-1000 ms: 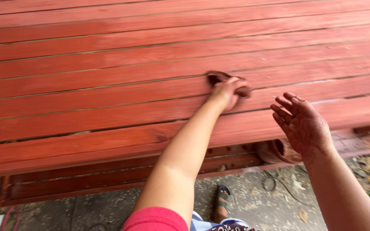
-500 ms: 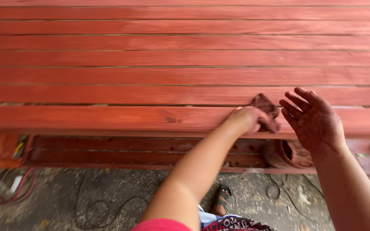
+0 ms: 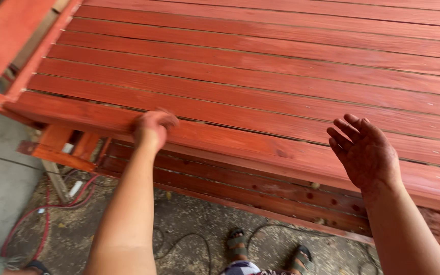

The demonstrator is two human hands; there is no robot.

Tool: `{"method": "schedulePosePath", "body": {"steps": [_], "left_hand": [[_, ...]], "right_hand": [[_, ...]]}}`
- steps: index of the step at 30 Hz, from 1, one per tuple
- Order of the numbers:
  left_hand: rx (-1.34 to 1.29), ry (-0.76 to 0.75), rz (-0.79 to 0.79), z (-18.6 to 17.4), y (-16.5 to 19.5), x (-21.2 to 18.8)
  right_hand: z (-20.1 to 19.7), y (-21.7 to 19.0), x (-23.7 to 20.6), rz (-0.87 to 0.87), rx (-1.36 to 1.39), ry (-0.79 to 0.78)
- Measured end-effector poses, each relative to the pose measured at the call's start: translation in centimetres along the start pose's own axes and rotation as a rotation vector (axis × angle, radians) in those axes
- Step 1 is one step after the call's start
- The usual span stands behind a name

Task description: The person wipes the surface and edges of a reddish-brown wooden bench using a brown cloth. The person moves around the bench to reach different sides and continues wiping the slatted top and frame.

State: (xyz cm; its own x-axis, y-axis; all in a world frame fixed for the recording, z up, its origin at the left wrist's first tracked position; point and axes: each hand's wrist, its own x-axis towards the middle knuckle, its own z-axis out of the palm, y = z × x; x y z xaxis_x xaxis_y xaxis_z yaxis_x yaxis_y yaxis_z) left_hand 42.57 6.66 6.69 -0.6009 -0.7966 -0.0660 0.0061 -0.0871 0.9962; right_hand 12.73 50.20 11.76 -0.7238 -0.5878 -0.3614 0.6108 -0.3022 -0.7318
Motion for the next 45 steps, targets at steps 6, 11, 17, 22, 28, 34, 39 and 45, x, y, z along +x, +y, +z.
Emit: {"method": "schedulePosePath", "body": {"steps": [6,11,17,22,28,34,39,45], "left_hand": [[-0.636,0.745,-0.011,-2.9,0.5,-2.3],[-0.447,0.616,-0.036,7.6,-1.9,-5.9],[-0.855,0.373,-0.216,28.0,-7.1,-14.2],[0.251,-0.186,0.147,38.9,-9.6,-19.1],[-0.422,-0.31,-0.296,37.5,-4.7,-17.2],[-0.798,-0.335,-0.24,23.8,3.3,-15.7],[-0.636,-0.175,-0.164,8.9,9.0,-14.3],[-0.53,-0.067,-0.151,-8.8,14.0,-13.4]], "right_hand": [[3.4,2.6,-0.8,0.039,-0.061,0.022],[3.8,1.2,-1.8,0.068,-0.151,0.0],[-0.8,-2.4,-2.9,0.064,-0.208,0.02],[-6.5,-4.0,-2.4,0.061,-0.326,0.02],[-6.5,-1.4,1.3,0.079,-0.557,0.123],[4.7,4.9,2.1,0.316,-0.387,-0.384],[19.3,12.1,0.3,0.406,-0.406,-0.516],[35.1,21.4,-3.1,0.334,-0.247,-0.793]]}}
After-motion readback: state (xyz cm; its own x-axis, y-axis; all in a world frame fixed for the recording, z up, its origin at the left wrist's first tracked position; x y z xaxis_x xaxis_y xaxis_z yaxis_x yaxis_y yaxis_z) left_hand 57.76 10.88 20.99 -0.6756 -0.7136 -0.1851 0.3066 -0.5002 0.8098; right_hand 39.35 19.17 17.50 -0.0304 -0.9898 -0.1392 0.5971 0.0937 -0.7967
